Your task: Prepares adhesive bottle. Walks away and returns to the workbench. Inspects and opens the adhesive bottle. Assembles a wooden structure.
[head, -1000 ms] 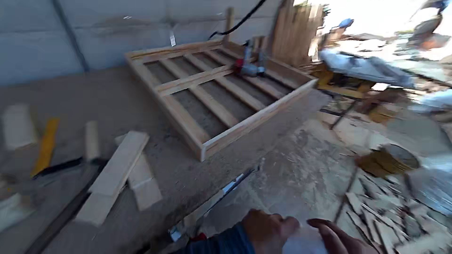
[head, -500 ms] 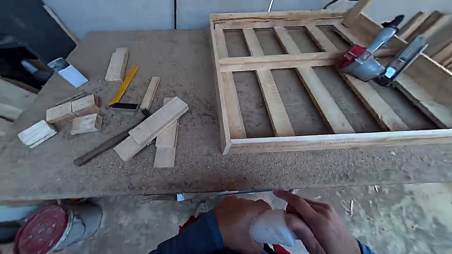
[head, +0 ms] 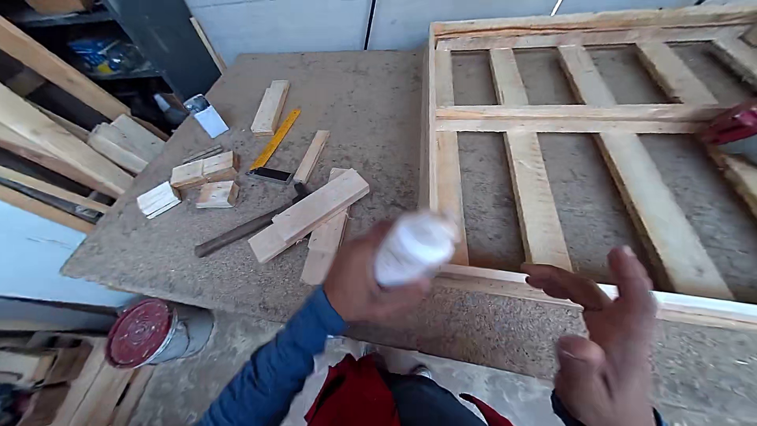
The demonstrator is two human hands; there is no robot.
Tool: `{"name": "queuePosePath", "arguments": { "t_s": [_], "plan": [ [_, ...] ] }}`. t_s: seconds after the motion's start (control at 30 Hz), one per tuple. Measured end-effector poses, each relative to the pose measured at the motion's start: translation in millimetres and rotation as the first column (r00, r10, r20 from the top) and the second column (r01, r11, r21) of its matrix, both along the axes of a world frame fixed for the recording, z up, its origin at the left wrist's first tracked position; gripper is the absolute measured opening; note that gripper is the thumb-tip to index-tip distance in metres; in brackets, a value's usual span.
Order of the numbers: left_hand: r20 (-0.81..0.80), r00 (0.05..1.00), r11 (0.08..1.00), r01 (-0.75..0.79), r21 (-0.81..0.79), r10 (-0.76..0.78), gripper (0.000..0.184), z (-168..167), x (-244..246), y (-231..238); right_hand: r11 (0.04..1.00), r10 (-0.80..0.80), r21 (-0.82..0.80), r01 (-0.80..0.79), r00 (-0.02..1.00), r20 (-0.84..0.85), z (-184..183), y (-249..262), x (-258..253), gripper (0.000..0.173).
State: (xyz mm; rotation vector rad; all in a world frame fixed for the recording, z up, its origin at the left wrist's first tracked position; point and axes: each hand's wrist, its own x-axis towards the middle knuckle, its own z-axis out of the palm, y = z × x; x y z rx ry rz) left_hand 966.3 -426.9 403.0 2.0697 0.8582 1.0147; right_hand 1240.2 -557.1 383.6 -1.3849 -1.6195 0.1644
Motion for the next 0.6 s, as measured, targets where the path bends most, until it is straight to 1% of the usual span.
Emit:
{"name": "queuePosePath", "arguments": {
  "t_s": [0.03, 0.07, 0.1, 0.13, 0.17, 0.23, 0.27, 0.3, 0.33, 0.4, 0.47, 0.53, 0.6],
  "plan": [
    [0.085, 0.996, 0.996, -0.041, 0.081, 0.034, 0.072, 7, -3, 30, 0.997, -0.062, -0.035, 0.066, 0.993, 0.103, -5, 4, 4, 0.089],
    [0.134, 0.989, 0.987, -0.081, 0.136, 0.062, 0.074, 13, -4, 66, 0.989, -0.116, -0.064, 0.134, 0.966, 0.233, -12, 10, 7, 0.096],
    [0.132, 0.986, 0.981, -0.125, 0.149, 0.106, 0.078, 17, -5, 104, 0.977, -0.153, -0.086, 0.196, 0.919, 0.364, -20, 18, 10, 0.102],
    [0.094, 0.981, 0.976, -0.178, 0.124, 0.167, 0.082, 20, -2, 144, 0.960, -0.162, -0.127, 0.249, 0.866, 0.473, -29, 26, 12, 0.106],
    [0.044, 0.975, 0.972, -0.220, 0.081, 0.217, 0.085, 19, 1, 182, 0.945, -0.149, -0.169, 0.282, 0.825, 0.546, -40, 35, 15, 0.110],
    [-0.055, 0.964, 0.965, -0.261, 0.011, 0.262, 0.085, 6, 13, 253, 0.919, -0.109, -0.239, 0.314, 0.784, 0.611, -67, 51, 24, 0.115],
    [-0.107, 0.957, 0.962, -0.272, -0.005, 0.270, 0.087, -7, 21, 285, 0.911, -0.109, -0.251, 0.328, 0.777, 0.620, -78, 58, 28, 0.114],
    [-0.160, 0.949, 0.959, -0.281, -0.035, 0.272, 0.089, -21, 28, 310, 0.906, -0.135, -0.232, 0.355, 0.760, 0.636, -85, 63, 29, 0.108],
    [-0.207, 0.940, 0.954, -0.290, -0.073, 0.270, 0.091, -39, 33, 330, 0.894, -0.154, -0.233, 0.382, 0.752, 0.641, -87, 67, 27, 0.104],
    [-0.277, 0.927, 0.944, -0.299, -0.140, 0.252, 0.093, -74, 40, 355, 0.865, -0.172, -0.272, 0.422, 0.759, 0.628, -83, 72, 24, 0.099],
    [-0.287, 0.928, 0.941, -0.293, -0.171, 0.237, 0.094, -103, 41, 367, 0.856, -0.186, -0.277, 0.437, 0.760, 0.623, -84, 72, 23, 0.097],
    [-0.302, 0.925, 0.937, -0.294, -0.186, 0.231, 0.101, -106, 37, 369, 0.862, -0.187, -0.274, 0.427, 0.768, 0.612, -86, 70, 24, 0.093],
    [-0.422, 0.889, 0.939, -0.281, -0.197, 0.178, 0.115, -93, 16, 355, 0.857, -0.181, -0.292, 0.424, 0.779, 0.601, -84, 66, 22, 0.090]
  ]
}}
